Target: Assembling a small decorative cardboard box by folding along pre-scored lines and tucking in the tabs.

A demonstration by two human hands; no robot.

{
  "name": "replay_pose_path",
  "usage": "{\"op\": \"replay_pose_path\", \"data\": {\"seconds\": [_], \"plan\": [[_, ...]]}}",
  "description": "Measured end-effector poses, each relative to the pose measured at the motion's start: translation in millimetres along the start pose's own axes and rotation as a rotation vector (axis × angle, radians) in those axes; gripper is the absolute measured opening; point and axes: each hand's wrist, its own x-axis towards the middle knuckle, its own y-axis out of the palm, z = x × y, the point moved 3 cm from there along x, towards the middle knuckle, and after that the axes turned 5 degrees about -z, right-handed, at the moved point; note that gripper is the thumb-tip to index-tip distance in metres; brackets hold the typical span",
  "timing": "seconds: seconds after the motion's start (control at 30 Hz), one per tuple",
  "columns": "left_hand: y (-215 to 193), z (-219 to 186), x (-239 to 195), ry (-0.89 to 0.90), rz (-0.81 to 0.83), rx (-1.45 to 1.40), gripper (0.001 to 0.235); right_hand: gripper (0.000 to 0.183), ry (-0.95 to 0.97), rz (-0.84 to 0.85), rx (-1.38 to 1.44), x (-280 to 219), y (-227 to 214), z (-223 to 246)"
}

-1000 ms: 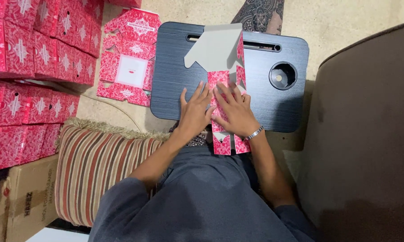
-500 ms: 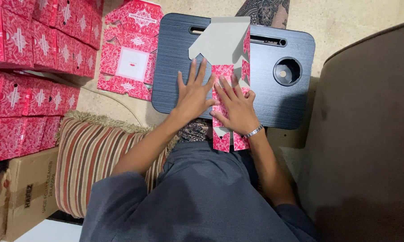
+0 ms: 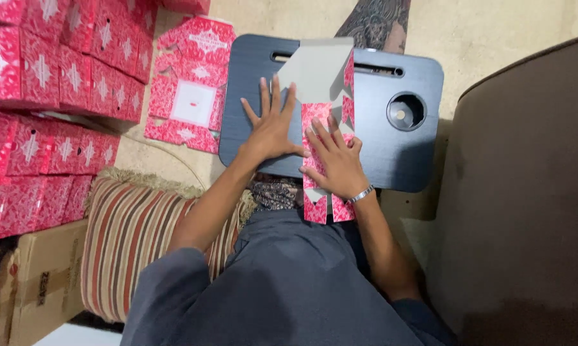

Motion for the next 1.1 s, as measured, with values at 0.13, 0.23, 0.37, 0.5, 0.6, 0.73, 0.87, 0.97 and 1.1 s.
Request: {"op": "replay_pose_path", "data": {"seconds": [0.13,0.23,0.37,0.5,0.6,0.73,0.87,0.97,1.1], "plan": [[-1,4,10,-0.063,-0.135,-0.133,0.153,0.076,0.026,0.0,0.038,1,0,-2],[-4,3,14,-0.061,-0.345,-0.267,0.13,0.079,0.021,0.016,0.043,-1,2,-1],[-10,1,17,0.016,-0.564,-0.599,0.096,0.081,0.019,0.057,0.055,-5,-1,10],[18,4,24,0.236,-0.575,-0.475,0.054,0.087,0.034,0.042,0.083,-3,0,17],[37,8,17,0.222,-0.417,-0.131,0.044,0.095,0.067,-0.008,0.145,5,-12,19],[26,0,1,0.211,-0.351,-0.073,0.036,0.101,0.043,-0.005,0.158,15,-19,26],[15,-4,-18,0.205,-0.361,-0.082,0.036,0.089,0.068,0.004,0.128,27,-16,26],[12,-7,-28,0.159,-0.355,-0.063,0.038,0.08,0.121,0.013,0.06,37,-4,29],[10,-3,-32,0.131,-0.404,-0.062,0.028,0.077,0.235,0.037,0.068,49,3,33]]}}
